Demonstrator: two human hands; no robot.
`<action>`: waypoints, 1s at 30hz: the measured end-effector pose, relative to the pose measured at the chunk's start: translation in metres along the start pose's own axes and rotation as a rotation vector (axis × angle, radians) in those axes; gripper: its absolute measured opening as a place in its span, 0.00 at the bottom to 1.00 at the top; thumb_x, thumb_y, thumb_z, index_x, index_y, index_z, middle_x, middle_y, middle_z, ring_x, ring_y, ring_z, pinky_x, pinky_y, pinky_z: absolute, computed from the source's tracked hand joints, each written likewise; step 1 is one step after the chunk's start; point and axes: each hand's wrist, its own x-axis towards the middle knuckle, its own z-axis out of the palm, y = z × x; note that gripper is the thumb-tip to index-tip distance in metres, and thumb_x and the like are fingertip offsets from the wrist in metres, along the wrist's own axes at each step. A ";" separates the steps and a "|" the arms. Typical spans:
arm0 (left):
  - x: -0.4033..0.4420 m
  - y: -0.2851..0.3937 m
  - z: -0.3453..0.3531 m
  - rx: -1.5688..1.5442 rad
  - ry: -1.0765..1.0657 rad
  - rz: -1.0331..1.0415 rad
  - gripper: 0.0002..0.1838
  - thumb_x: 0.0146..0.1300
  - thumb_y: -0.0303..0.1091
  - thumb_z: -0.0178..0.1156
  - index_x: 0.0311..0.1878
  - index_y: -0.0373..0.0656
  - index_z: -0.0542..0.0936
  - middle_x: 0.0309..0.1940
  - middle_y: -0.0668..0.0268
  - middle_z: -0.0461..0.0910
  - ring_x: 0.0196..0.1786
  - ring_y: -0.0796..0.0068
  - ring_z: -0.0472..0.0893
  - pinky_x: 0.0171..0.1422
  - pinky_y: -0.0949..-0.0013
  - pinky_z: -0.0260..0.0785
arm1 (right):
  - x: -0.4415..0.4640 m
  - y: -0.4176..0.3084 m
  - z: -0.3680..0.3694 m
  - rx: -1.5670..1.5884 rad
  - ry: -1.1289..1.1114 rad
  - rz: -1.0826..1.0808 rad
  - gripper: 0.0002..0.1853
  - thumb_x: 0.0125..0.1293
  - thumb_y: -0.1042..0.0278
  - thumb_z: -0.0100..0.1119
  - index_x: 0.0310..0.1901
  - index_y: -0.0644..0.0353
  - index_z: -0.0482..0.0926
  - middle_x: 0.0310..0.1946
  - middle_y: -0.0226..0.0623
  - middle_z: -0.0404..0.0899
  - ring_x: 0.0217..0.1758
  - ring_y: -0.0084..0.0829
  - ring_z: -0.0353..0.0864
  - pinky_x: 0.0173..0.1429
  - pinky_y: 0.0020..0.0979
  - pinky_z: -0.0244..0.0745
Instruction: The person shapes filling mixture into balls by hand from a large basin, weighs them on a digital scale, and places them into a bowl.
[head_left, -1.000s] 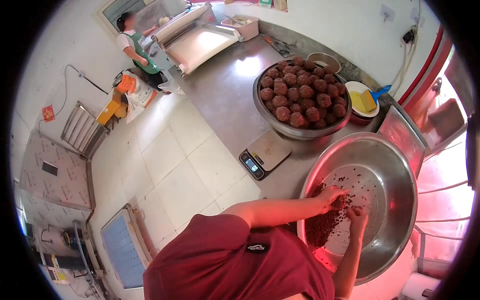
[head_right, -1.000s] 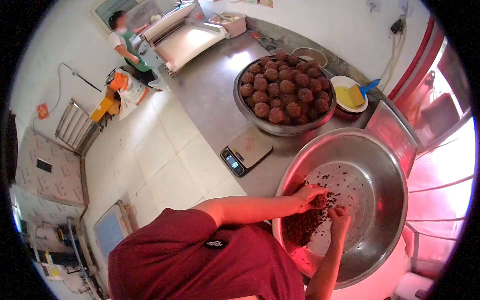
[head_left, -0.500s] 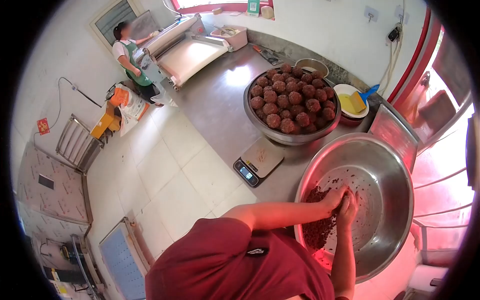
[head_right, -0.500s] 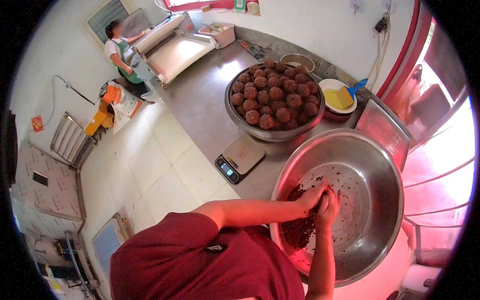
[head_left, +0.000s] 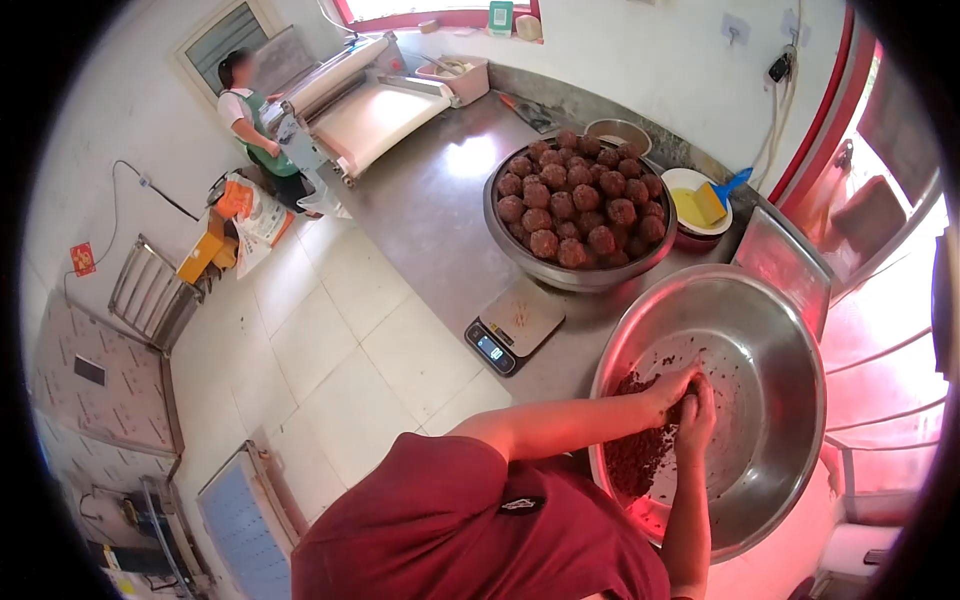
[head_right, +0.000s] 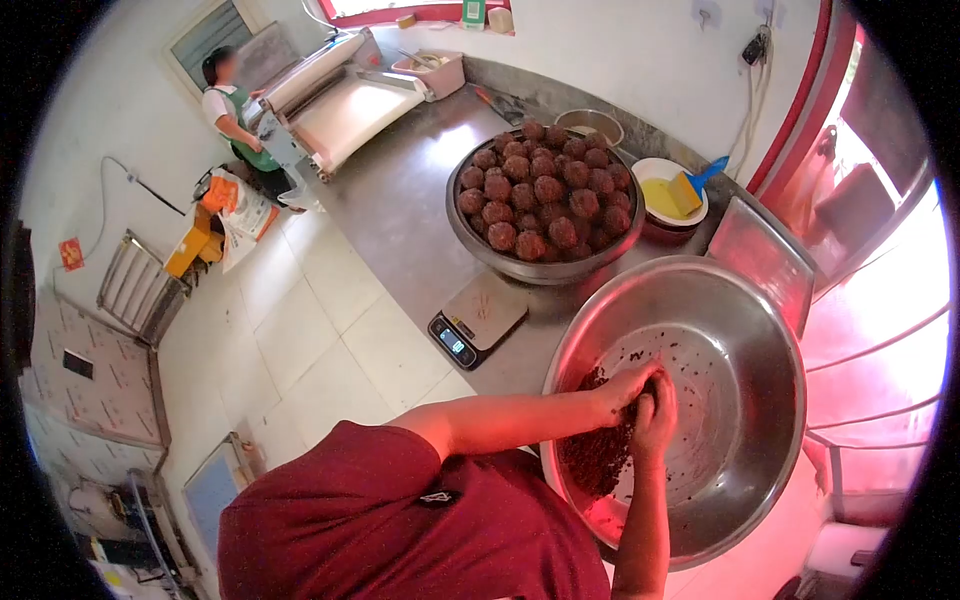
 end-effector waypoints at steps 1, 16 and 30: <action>0.002 -0.004 0.003 -0.100 0.041 -0.051 0.23 0.67 0.59 0.50 0.41 0.46 0.77 0.38 0.69 0.77 0.40 0.78 0.75 0.45 0.71 0.68 | 0.002 -0.006 -0.002 0.147 0.032 0.160 0.17 0.66 0.70 0.40 0.49 0.71 0.75 0.49 0.49 0.78 0.55 0.50 0.75 0.66 0.43 0.63; 0.019 -0.015 -0.005 -0.012 -0.084 0.127 0.25 0.68 0.60 0.48 0.37 0.46 0.78 0.33 0.68 0.78 0.37 0.74 0.77 0.43 0.68 0.70 | -0.005 0.021 0.008 -0.014 0.105 -0.062 0.17 0.72 0.69 0.41 0.55 0.68 0.72 0.55 0.46 0.73 0.59 0.39 0.71 0.67 0.37 0.61; -0.005 0.024 -0.019 1.438 -0.166 0.653 0.43 0.56 0.43 0.66 0.71 0.39 0.56 0.65 0.55 0.65 0.68 0.60 0.65 0.73 0.58 0.53 | -0.010 0.035 -0.042 1.334 -0.027 0.713 0.25 0.71 0.56 0.50 0.64 0.62 0.65 0.57 0.40 0.72 0.57 0.35 0.74 0.58 0.36 0.75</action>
